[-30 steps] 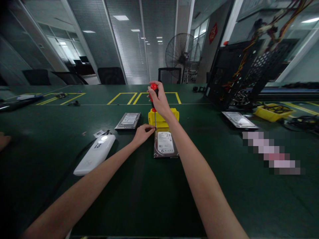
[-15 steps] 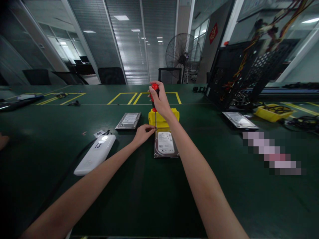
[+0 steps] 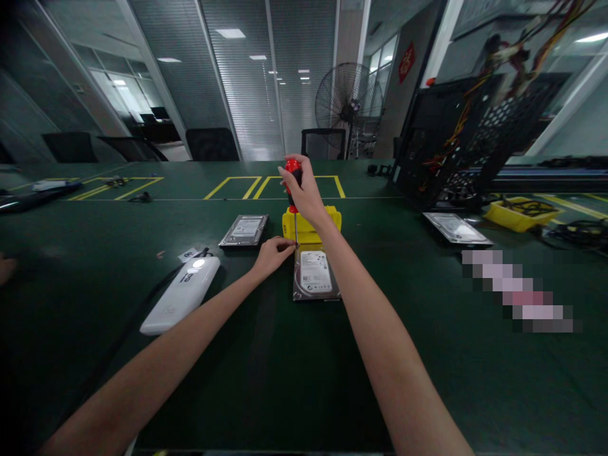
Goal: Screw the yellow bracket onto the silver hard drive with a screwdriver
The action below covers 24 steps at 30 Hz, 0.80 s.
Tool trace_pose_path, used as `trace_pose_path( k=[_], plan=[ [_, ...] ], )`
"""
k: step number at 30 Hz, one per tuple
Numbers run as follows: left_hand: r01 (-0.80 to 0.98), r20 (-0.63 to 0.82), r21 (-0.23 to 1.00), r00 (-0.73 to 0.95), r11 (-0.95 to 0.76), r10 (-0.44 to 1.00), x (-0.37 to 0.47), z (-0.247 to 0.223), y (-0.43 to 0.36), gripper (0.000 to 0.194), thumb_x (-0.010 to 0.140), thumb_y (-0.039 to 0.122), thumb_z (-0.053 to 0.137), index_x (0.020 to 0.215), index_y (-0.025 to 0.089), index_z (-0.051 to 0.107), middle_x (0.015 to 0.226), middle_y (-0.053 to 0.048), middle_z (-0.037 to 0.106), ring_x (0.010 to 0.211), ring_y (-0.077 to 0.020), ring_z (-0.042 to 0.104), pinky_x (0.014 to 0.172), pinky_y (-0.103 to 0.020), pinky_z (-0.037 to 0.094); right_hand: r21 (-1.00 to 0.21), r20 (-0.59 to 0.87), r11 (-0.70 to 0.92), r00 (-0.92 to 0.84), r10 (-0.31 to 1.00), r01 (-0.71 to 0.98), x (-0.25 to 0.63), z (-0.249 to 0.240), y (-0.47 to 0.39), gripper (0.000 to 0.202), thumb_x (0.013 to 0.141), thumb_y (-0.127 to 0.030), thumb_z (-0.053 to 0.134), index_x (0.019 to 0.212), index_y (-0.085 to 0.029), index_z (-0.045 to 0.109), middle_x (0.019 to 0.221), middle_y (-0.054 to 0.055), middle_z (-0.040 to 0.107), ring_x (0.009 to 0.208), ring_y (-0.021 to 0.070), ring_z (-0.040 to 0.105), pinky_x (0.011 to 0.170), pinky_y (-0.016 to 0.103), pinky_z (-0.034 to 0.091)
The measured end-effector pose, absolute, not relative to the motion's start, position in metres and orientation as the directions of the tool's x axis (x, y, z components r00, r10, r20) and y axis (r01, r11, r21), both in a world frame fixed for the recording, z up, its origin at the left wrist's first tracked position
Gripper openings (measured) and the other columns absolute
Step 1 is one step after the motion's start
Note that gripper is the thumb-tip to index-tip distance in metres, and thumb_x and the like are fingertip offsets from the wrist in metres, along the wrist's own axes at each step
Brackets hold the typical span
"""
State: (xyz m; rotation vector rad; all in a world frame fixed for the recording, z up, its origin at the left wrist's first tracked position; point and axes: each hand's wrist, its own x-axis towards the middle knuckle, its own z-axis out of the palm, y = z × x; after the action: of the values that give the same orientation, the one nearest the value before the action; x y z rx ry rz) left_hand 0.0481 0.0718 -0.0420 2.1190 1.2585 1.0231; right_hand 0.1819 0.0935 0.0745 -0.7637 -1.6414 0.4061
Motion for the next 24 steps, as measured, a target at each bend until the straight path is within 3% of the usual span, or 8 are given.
trace_pose_path(
  k=[10,24],
  plan=[
    [0.53,0.369,0.703,0.298,-0.474,0.88,0.0477,-0.0413,0.0704,0.017,0.077,0.021,0.064,0.09,0.012,0.072,0.087,-0.007,0.069,0.071,-0.0142,0.063,0.07,-0.025,0.051,-0.598,0.776,0.753,-0.039,0.63,0.273,0.1803,0.0749,0.0905,0.043,0.086,-0.061,0.036,0.114,-0.029,0.035,0.099,0.005,0.045,0.085,0.0174,0.054,0.078,0.038,0.05],
    [0.536,0.375,0.695,0.298,-0.479,0.878,0.0476,-0.0422,0.0715,0.017,0.078,0.022,0.063,0.089,0.014,0.073,0.087,-0.006,0.07,0.073,-0.0151,0.063,0.07,-0.026,0.051,-0.638,0.754,0.735,-0.01,0.657,0.228,0.1787,0.076,0.0899,0.044,0.084,-0.061,0.042,0.111,-0.028,0.037,0.097,0.004,0.046,0.084,0.0176,0.055,0.08,0.04,0.05]
  ],
)
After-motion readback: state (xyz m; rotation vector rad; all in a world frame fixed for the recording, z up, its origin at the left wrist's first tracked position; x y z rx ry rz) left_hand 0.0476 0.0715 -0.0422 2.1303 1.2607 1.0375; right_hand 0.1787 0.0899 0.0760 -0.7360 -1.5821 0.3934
